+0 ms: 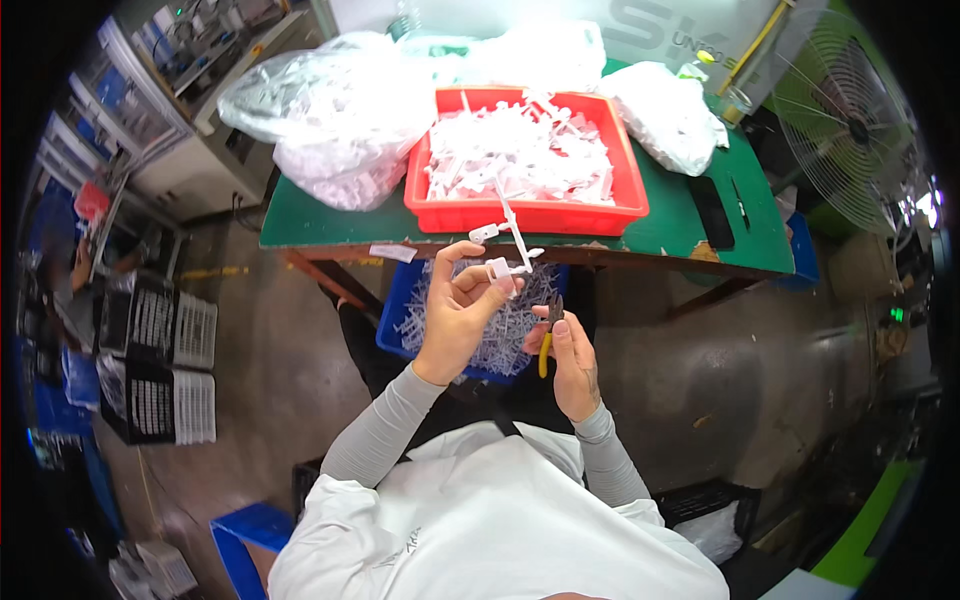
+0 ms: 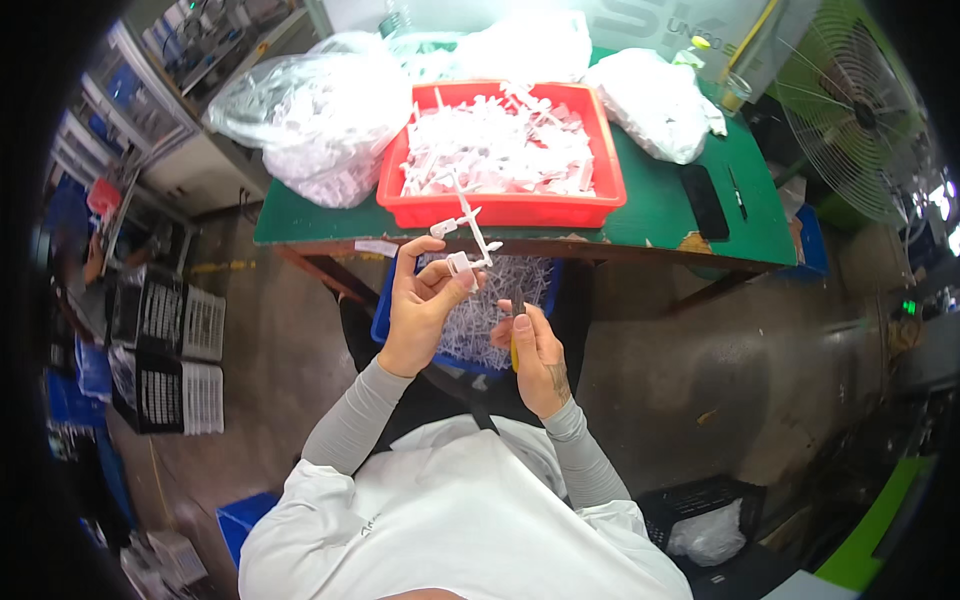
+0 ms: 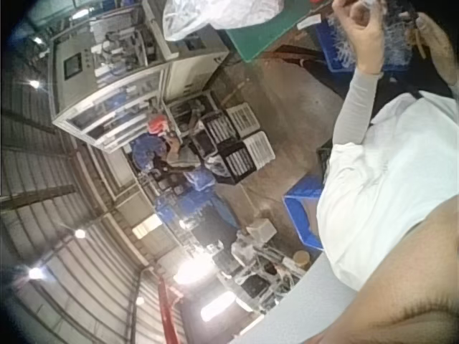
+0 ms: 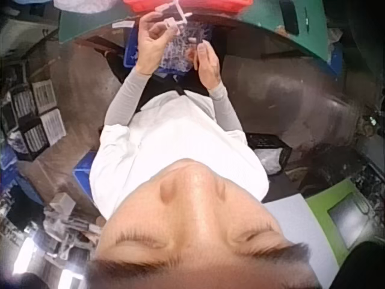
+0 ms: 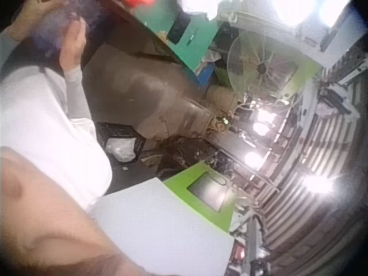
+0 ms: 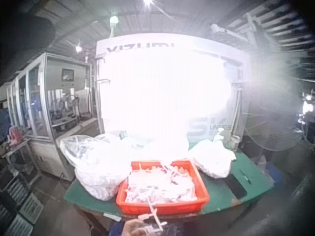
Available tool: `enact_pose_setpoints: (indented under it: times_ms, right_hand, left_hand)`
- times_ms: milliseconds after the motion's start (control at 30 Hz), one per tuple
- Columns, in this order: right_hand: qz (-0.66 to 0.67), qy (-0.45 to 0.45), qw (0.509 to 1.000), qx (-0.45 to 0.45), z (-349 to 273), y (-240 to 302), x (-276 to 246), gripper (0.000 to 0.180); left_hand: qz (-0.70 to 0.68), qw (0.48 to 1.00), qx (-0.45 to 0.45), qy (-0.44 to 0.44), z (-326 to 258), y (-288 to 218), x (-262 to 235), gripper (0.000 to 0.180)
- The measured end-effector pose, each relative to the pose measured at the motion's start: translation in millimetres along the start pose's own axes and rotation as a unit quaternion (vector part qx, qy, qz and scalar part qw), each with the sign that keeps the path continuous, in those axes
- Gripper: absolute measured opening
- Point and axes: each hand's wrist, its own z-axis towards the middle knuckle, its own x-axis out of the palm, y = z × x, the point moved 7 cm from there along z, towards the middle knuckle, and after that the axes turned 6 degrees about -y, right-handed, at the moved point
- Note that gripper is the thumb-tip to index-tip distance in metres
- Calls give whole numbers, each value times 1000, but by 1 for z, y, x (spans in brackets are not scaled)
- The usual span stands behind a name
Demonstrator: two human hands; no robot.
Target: Sorting and clipping plastic parts from a sprue in a factory setting.
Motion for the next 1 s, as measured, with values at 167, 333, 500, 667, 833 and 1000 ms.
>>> enact_pose_setpoints:
  times_ms: [167, 333, 500, 667, 833, 1000]
  right_hand:
    - [-197, 14, 979, -49, -7, 15, 11, 39]
    - [-222, 32, 973, -56, -9, 10, 20, 35]
    - [-228, 38, 972, -42, -12, 7, 25, 32]
    - [-255, 38, 965, -43, -12, 7, 26, 30]
    - [-313, 39, 946, -72, -11, 10, 29, 27]
    - [-335, 51, 939, -64, -16, 3, 36, 25]
  left_hand:
    - [14, 999, -37, -37, -25, 3, -7, 30]
    - [34, 997, -38, -52, -37, 9, -18, 26]
    - [49, 996, -37, -65, -42, 12, -25, 24]
    - [52, 994, -59, -75, -45, 17, -29, 24]
    - [44, 993, -59, -94, -49, 27, -33, 24]
    - [56, 988, -37, -138, -40, 28, -38, 19]
